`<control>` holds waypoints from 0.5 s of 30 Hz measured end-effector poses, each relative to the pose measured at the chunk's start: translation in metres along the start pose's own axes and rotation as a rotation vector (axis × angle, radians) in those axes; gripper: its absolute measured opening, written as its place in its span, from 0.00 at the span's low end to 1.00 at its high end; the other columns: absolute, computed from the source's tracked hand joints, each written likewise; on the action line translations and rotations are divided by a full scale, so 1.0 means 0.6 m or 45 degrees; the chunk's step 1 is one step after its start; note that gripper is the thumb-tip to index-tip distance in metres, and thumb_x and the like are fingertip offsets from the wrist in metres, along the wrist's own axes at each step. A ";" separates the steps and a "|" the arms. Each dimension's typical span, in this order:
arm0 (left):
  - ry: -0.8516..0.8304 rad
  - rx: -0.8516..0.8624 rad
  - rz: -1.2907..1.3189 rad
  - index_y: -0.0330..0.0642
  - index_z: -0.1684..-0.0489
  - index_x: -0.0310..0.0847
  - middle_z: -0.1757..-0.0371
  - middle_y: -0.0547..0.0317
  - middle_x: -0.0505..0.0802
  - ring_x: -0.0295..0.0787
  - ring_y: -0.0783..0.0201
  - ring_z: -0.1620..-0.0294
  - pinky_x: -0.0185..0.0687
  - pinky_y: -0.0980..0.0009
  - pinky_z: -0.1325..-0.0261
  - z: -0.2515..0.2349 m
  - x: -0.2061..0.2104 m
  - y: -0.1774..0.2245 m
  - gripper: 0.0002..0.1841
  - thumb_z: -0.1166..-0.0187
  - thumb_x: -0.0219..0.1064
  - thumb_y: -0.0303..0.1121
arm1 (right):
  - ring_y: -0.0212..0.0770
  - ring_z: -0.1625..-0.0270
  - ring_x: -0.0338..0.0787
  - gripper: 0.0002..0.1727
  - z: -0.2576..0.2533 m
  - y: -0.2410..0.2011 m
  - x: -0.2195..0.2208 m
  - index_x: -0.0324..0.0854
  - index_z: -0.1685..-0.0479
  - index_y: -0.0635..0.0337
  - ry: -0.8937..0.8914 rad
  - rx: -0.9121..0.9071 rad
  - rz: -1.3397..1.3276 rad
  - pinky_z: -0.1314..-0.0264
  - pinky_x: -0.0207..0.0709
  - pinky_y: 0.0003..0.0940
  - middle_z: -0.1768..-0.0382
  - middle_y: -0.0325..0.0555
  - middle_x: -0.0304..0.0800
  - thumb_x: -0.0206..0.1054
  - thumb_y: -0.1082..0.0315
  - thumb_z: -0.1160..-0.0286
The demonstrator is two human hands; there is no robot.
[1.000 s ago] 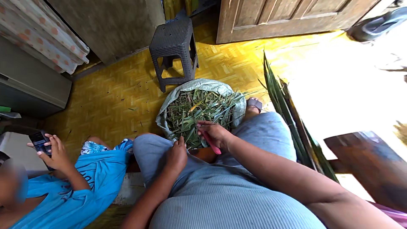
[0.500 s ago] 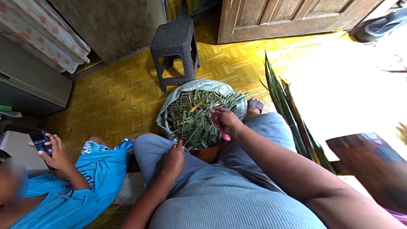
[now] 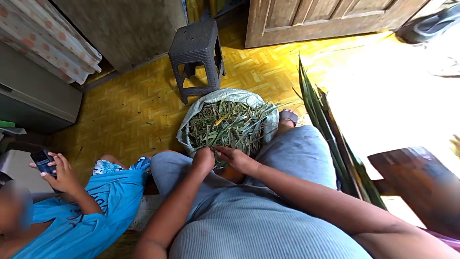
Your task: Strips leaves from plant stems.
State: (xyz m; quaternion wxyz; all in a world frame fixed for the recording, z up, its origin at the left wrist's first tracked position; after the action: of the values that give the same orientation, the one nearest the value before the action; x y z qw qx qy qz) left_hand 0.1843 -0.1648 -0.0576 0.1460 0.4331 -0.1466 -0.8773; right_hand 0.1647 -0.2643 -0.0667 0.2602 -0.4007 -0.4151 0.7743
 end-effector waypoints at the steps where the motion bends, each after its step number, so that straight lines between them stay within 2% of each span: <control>1: -0.008 -0.006 -0.003 0.26 0.32 0.77 0.35 0.33 0.88 0.85 0.43 0.29 0.75 0.47 0.24 -0.001 0.000 0.002 0.19 0.06 0.48 0.33 | 0.58 0.28 0.85 0.27 -0.001 0.001 -0.001 0.69 0.15 0.63 0.009 0.007 0.045 0.19 0.70 0.55 0.30 0.63 0.84 0.45 0.58 0.03; 4: -0.019 0.008 -0.015 0.26 0.33 0.78 0.36 0.32 0.88 0.84 0.43 0.30 0.75 0.48 0.25 -0.003 0.004 0.005 0.20 0.05 0.46 0.34 | 0.61 0.25 0.83 0.27 -0.003 0.001 -0.011 0.69 0.14 0.60 0.033 0.055 0.258 0.20 0.69 0.61 0.26 0.62 0.81 0.44 0.57 0.03; 7: -0.010 0.045 -0.033 0.27 0.35 0.78 0.38 0.33 0.88 0.85 0.42 0.31 0.76 0.47 0.26 -0.001 0.009 0.010 0.22 0.03 0.44 0.36 | 0.64 0.25 0.83 0.26 -0.006 0.009 -0.020 0.71 0.15 0.58 0.119 0.078 0.467 0.23 0.69 0.65 0.27 0.62 0.82 0.45 0.57 0.03; 11: 0.016 0.043 -0.079 0.29 0.26 0.75 0.33 0.33 0.87 0.83 0.42 0.26 0.74 0.47 0.22 0.003 0.008 0.011 0.23 0.03 0.43 0.37 | 0.63 0.25 0.82 0.26 -0.009 0.006 -0.028 0.72 0.16 0.57 0.177 0.086 0.673 0.23 0.68 0.64 0.29 0.62 0.84 0.47 0.57 0.04; 15: 0.018 0.043 -0.121 0.30 0.22 0.73 0.30 0.34 0.86 0.82 0.43 0.24 0.73 0.48 0.21 0.008 0.008 0.010 0.24 0.03 0.42 0.38 | 0.64 0.25 0.81 0.25 -0.025 0.024 -0.055 0.73 0.17 0.56 0.228 0.148 0.715 0.23 0.68 0.65 0.29 0.62 0.83 0.51 0.58 0.05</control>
State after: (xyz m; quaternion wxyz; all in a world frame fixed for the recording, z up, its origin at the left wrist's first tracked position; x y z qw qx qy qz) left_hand 0.1782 -0.1718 -0.0559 0.0976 0.4483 -0.1397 -0.8775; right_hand 0.1944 -0.2896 -0.0709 0.0941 -0.5509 -0.2184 0.8000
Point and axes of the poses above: each hand's wrist, its own z-axis away from the middle knuckle, its own x-axis out of the palm, y = z × x, the point moved 9 cm from there along -z, towards the middle knuckle
